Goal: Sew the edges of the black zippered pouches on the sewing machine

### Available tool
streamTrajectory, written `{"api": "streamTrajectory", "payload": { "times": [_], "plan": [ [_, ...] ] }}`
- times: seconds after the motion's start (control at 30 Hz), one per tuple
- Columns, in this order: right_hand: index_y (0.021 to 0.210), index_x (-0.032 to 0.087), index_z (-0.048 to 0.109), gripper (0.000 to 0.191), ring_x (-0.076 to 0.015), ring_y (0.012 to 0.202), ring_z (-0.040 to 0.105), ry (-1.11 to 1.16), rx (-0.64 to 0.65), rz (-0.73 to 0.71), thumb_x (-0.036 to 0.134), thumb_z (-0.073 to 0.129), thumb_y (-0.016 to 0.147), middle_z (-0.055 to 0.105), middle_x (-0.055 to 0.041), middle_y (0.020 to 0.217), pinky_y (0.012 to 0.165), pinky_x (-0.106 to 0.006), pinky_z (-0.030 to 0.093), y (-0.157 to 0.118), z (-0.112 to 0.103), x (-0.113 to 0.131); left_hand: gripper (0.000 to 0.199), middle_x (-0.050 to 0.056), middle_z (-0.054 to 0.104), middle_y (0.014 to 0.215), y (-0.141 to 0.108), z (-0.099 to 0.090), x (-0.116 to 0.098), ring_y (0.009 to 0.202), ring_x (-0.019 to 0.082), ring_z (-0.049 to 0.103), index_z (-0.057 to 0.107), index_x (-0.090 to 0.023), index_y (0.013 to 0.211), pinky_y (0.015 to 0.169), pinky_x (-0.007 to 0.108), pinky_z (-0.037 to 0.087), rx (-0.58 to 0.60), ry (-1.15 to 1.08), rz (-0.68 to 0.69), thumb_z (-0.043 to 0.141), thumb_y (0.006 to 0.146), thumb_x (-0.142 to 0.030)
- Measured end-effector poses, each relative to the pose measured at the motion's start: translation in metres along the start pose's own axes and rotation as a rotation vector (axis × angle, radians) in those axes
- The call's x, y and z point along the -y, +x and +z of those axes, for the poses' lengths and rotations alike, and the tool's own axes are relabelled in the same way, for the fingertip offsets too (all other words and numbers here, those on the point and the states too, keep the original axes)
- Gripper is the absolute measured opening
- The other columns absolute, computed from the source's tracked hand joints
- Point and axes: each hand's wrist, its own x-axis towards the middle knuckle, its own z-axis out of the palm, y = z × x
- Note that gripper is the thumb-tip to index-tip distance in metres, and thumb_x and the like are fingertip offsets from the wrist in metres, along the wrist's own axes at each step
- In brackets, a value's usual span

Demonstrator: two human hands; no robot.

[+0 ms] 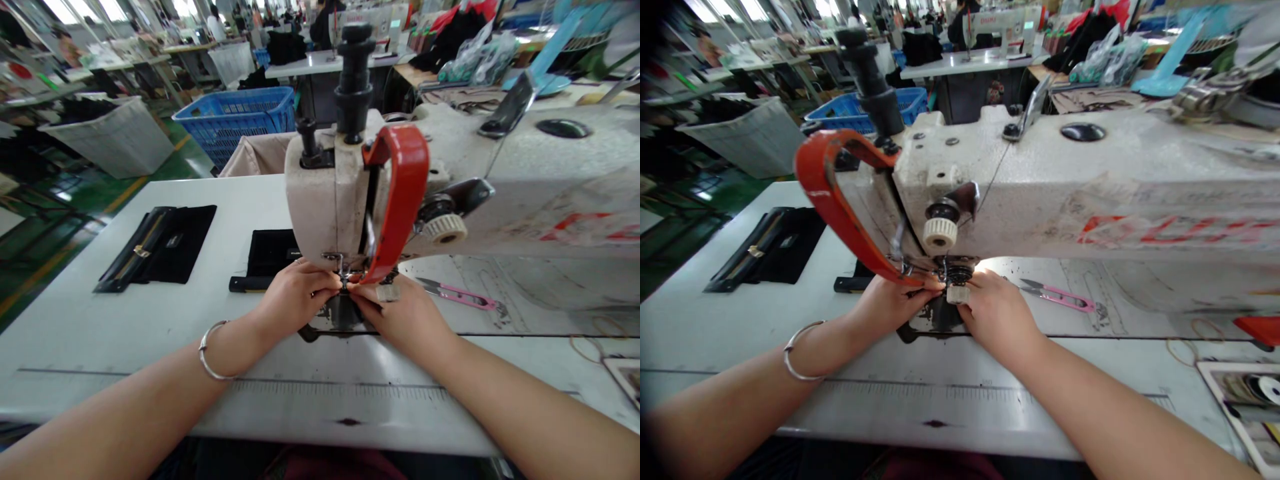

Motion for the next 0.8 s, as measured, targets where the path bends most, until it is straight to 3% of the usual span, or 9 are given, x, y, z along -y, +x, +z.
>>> {"api": "streamTrajectory", "payload": {
  "times": [0.3, 0.47, 0.63, 0.8],
  "plan": [
    [0.090, 0.017, 0.073, 0.020, -0.0249, 0.085, 0.062, 0.091, 0.093, 0.108, 0.019, 0.053, 0.091, 0.070, -0.0114, 0.093, 0.073, -0.036, 0.048, 0.001, 0.002, 0.000, 0.012, 0.000, 0.075, 0.094, -0.002, 0.003, 0.004, 0.091, 0.020, 0.069, 0.075, -0.024, 0.087, 0.085, 0.033, 0.054, 0.013, 0.046, -0.012, 0.065, 0.086, -0.018],
    [0.086, 0.020, 0.070, 0.013, -0.0199, 0.085, 0.061, -0.004, 0.114, 0.102, 0.020, 0.057, 0.087, 0.070, -0.0055, 0.091, 0.074, -0.030, 0.047, 0.004, 0.006, 0.007, 0.022, 0.000, 0.076, 0.089, -0.008, 0.002, 0.009, 0.081, 0.021, 0.071, 0.076, -0.027, 0.086, 0.074, 0.032, 0.057, 0.033, 0.083, -0.039, 0.056, 0.092, -0.032],
    [0.087, 0.023, 0.068, 0.011, -0.0177, 0.087, 0.061, -0.046, 0.131, 0.078, 0.026, 0.057, 0.088, 0.069, -0.0007, 0.092, 0.077, -0.028, 0.046, 0.004, 0.013, 0.004, 0.030, -0.001, 0.076, 0.094, -0.016, 0.010, 0.022, 0.086, 0.021, 0.071, 0.077, -0.033, 0.090, 0.082, 0.033, 0.058, 0.053, 0.039, -0.077, 0.052, 0.092, -0.049],
    [0.094, 0.023, 0.067, 0.015, -0.0190, 0.091, 0.061, -0.027, 0.094, 0.098, 0.024, 0.053, 0.091, 0.069, -0.0030, 0.098, 0.078, -0.029, 0.047, 0.003, 0.013, 0.005, 0.029, 0.000, 0.075, 0.095, -0.016, 0.014, 0.030, 0.087, 0.022, 0.069, 0.077, -0.033, 0.089, 0.084, 0.035, 0.057, 0.059, 0.066, -0.115, 0.053, 0.091, -0.049]
  ]
}}
